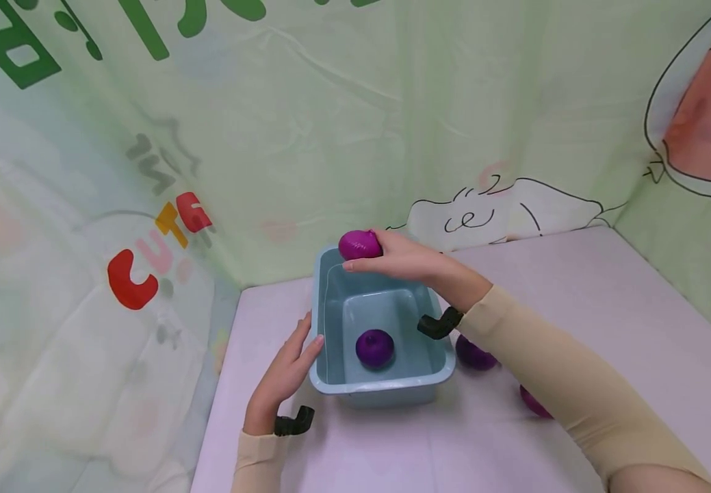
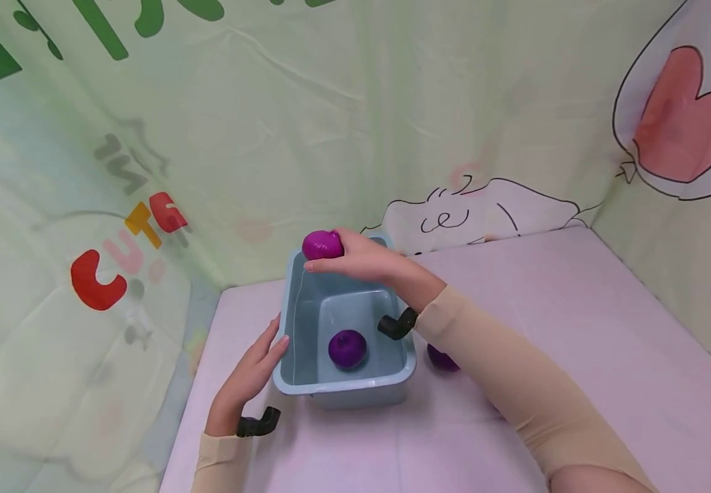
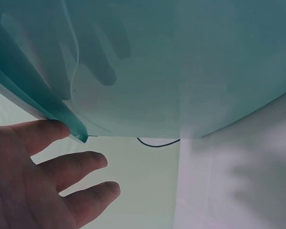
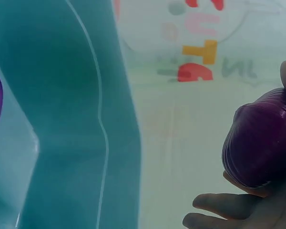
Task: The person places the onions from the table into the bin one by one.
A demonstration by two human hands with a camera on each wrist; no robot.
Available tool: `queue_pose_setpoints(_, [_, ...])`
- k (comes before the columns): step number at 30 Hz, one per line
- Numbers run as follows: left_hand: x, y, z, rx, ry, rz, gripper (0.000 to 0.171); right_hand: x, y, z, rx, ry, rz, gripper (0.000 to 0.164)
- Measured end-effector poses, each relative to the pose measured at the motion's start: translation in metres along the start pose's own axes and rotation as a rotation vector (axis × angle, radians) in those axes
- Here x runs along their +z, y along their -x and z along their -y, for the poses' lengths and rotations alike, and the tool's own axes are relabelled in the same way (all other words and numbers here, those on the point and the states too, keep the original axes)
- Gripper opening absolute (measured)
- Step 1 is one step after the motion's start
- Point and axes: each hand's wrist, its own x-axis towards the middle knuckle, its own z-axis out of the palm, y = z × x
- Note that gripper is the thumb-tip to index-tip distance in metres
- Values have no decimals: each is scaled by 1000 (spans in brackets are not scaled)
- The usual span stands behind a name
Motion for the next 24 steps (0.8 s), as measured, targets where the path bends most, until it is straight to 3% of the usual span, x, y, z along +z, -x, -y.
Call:
queue_pose_setpoints(4, [1,-1,0,-26,-5,5,66,10,-10,-4,14,43,26,80])
queue_pose_setpoints(11, [1,0,2,-5,2,-2,64,32,-26,-21,17,158,78,79])
queue_pose_setpoints(24, [0,3,4,-22,-28,2,67,66,-42,-37,15,369,104,85])
